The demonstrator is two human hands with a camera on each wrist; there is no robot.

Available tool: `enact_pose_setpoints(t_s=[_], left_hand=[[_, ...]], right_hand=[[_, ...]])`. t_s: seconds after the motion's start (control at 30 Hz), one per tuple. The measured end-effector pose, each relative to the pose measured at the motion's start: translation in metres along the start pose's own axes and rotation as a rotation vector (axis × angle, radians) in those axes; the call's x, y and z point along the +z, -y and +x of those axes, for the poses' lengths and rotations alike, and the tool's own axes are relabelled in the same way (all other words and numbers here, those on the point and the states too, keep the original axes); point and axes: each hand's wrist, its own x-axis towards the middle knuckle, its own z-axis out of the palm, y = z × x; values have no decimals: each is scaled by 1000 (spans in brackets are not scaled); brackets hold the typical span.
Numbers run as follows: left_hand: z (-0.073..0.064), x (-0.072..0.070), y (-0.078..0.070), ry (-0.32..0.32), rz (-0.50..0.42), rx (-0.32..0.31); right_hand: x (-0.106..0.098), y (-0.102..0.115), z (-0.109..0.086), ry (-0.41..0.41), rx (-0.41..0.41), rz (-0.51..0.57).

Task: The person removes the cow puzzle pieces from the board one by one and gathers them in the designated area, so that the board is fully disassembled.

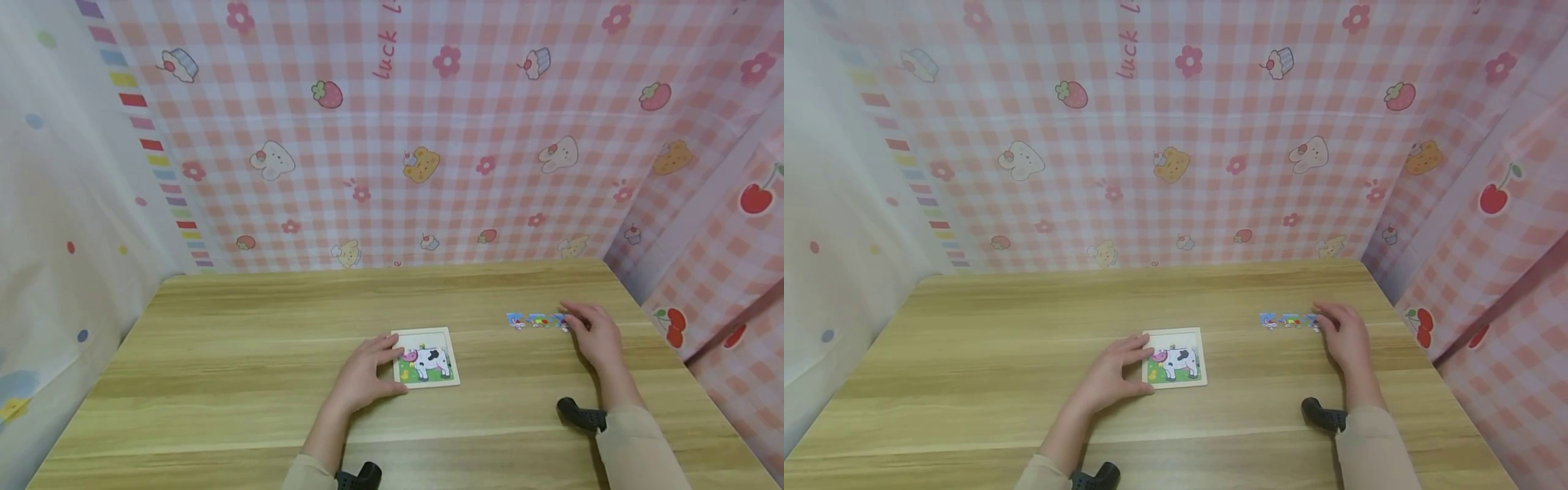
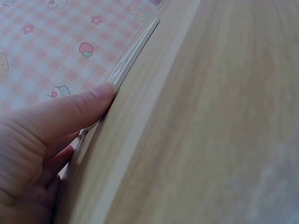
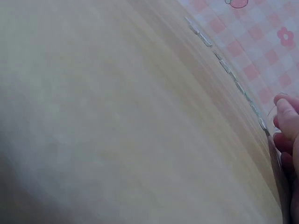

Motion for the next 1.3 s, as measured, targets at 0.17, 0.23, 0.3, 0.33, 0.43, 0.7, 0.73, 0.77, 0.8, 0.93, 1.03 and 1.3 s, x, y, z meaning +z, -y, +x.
enact_pose_setpoints(t_s=[0.17,0.23,0.3,0.33,0.43,0.7,0.73,0.77,0.8,0.93,1.03,1.3], left_hand=[[0,0,1,2,-6,-7],[-1,1,1,1,-5,-4],[-1,1,0,0,-6,-3],[-1,0,0,-2,-7,-1],[-1,0,0,-2,-12,0],[0,1,0,-5,0,7],[0,1,1,-5,4,10],[0,1,1,-5,5,9],[0,1,1,-4,3,6],[0,0,0,-7,-1,11],[-1,0,0,-5,1,10],[0,1,1,-3,2,-4]], right_hand=[[0,2,-5,-85,72,76],[-1,3,-7,-99,104,108],[-1,5,-8,-104,128,129],[-2,6,-9,-103,137,138],[-3,9,-13,-99,149,154],[-2,23,-18,-87,115,216],[-1,25,-19,-73,102,217],[0,28,-20,-54,84,212],[1,30,-20,-35,64,208],[7,43,-22,35,7,198],[13,53,-23,86,-18,186],[31,78,-26,195,-139,221]])
